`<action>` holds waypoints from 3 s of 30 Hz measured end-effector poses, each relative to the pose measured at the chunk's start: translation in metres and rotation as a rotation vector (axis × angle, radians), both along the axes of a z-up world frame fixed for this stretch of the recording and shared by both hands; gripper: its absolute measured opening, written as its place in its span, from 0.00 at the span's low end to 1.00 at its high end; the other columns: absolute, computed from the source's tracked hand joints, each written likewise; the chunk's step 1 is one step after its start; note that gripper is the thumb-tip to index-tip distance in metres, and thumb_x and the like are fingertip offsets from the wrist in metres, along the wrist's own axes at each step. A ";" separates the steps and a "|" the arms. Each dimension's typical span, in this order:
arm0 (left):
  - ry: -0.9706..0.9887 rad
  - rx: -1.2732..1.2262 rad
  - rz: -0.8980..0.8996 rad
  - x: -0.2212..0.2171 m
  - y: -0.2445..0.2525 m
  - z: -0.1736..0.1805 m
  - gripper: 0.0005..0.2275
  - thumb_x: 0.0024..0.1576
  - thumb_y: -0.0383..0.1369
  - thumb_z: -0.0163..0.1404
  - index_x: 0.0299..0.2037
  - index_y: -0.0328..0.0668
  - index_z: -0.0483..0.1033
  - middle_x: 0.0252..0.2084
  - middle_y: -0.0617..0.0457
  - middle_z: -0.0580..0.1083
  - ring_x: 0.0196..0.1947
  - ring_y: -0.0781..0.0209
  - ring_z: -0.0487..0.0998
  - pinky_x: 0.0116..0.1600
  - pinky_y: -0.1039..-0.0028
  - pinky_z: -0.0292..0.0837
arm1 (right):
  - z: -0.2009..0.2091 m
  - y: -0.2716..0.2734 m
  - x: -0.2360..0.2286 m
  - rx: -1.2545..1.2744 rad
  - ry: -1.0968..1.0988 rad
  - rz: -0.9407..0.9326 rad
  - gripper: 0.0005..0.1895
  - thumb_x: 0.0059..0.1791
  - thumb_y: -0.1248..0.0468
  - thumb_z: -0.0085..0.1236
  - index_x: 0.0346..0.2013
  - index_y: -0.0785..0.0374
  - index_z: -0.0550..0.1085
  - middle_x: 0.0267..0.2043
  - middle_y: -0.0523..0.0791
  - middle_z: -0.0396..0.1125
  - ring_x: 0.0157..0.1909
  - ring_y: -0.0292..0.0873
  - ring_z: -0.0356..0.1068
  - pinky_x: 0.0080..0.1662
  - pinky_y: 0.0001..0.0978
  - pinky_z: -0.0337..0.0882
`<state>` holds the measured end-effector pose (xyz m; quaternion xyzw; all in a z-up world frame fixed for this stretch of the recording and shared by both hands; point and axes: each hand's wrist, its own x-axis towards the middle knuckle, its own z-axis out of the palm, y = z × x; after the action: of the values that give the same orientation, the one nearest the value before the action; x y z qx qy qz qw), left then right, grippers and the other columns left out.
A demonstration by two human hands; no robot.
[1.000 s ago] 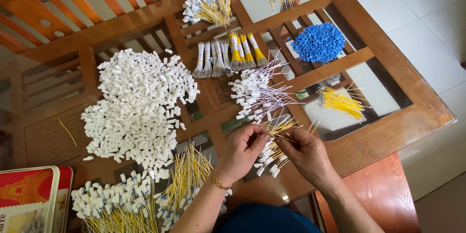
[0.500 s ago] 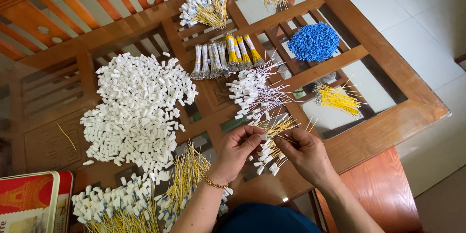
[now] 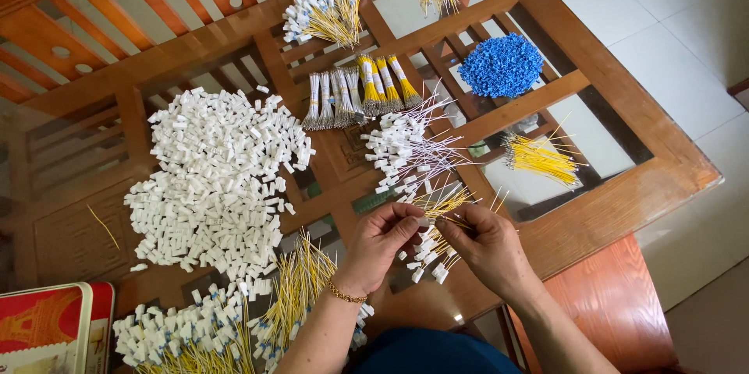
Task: Manually assembling small connectors onto thin wires at a table.
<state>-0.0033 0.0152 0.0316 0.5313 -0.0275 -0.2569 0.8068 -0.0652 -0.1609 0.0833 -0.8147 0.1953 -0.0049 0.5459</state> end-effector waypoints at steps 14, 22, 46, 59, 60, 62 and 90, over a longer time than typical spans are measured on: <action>0.074 0.018 0.021 0.004 -0.001 -0.022 0.07 0.58 0.31 0.60 0.42 0.36 0.82 0.35 0.46 0.80 0.36 0.58 0.82 0.38 0.72 0.81 | -0.020 -0.005 0.006 0.015 0.072 0.118 0.08 0.49 0.59 0.65 0.35 0.60 0.81 0.22 0.46 0.70 0.28 0.39 0.67 0.34 0.34 0.70; 0.109 0.074 0.013 -0.001 -0.004 -0.033 0.07 0.56 0.29 0.62 0.41 0.34 0.83 0.34 0.44 0.81 0.35 0.58 0.83 0.38 0.72 0.82 | -0.034 -0.006 0.007 -0.030 0.088 0.135 0.08 0.49 0.58 0.64 0.32 0.60 0.80 0.21 0.46 0.69 0.28 0.39 0.67 0.36 0.34 0.70; -0.955 1.378 -0.153 0.111 -0.060 -0.179 0.09 0.52 0.40 0.58 0.42 0.56 0.81 0.36 0.55 0.78 0.38 0.50 0.80 0.41 0.59 0.75 | -0.109 -0.094 0.031 0.102 -0.196 -0.248 0.06 0.55 0.69 0.56 0.46 0.65 0.75 0.27 0.50 0.74 0.17 0.34 0.64 0.23 0.23 0.64; -0.840 1.265 -0.172 0.103 -0.047 -0.153 0.02 0.56 0.38 0.54 0.37 0.59 0.76 0.34 0.58 0.76 0.42 0.50 0.79 0.44 0.61 0.74 | -0.079 -0.055 0.046 0.000 -0.008 -0.133 0.05 0.45 0.62 0.71 0.36 0.54 0.84 0.24 0.44 0.74 0.28 0.32 0.69 0.33 0.27 0.71; -0.697 1.101 -0.125 0.101 -0.042 -0.130 0.03 0.58 0.34 0.53 0.40 0.56 0.78 0.36 0.54 0.76 0.41 0.47 0.80 0.44 0.61 0.76 | -0.072 -0.051 0.045 -0.024 -0.035 -0.089 0.05 0.46 0.63 0.69 0.36 0.56 0.84 0.23 0.45 0.72 0.28 0.34 0.68 0.33 0.29 0.71; -0.550 0.937 -0.058 0.090 -0.033 -0.095 0.04 0.58 0.32 0.55 0.41 0.54 0.80 0.36 0.51 0.78 0.41 0.50 0.81 0.44 0.65 0.76 | -0.064 -0.048 0.044 -0.066 -0.068 -0.048 0.05 0.45 0.63 0.69 0.35 0.56 0.84 0.24 0.47 0.72 0.28 0.38 0.70 0.33 0.31 0.71; 0.231 -0.267 -0.167 0.011 0.033 -0.003 0.09 0.58 0.24 0.55 0.47 0.30 0.78 0.39 0.44 0.80 0.36 0.59 0.82 0.47 0.73 0.82 | 0.023 0.013 0.013 -0.320 -0.185 0.283 0.05 0.45 0.67 0.64 0.35 0.60 0.83 0.31 0.39 0.73 0.28 0.35 0.71 0.30 0.27 0.72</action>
<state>0.0082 0.0482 0.0288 0.3822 -0.0126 -0.3764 0.8439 -0.0524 -0.1474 0.1068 -0.9063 0.0251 -0.0343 0.4205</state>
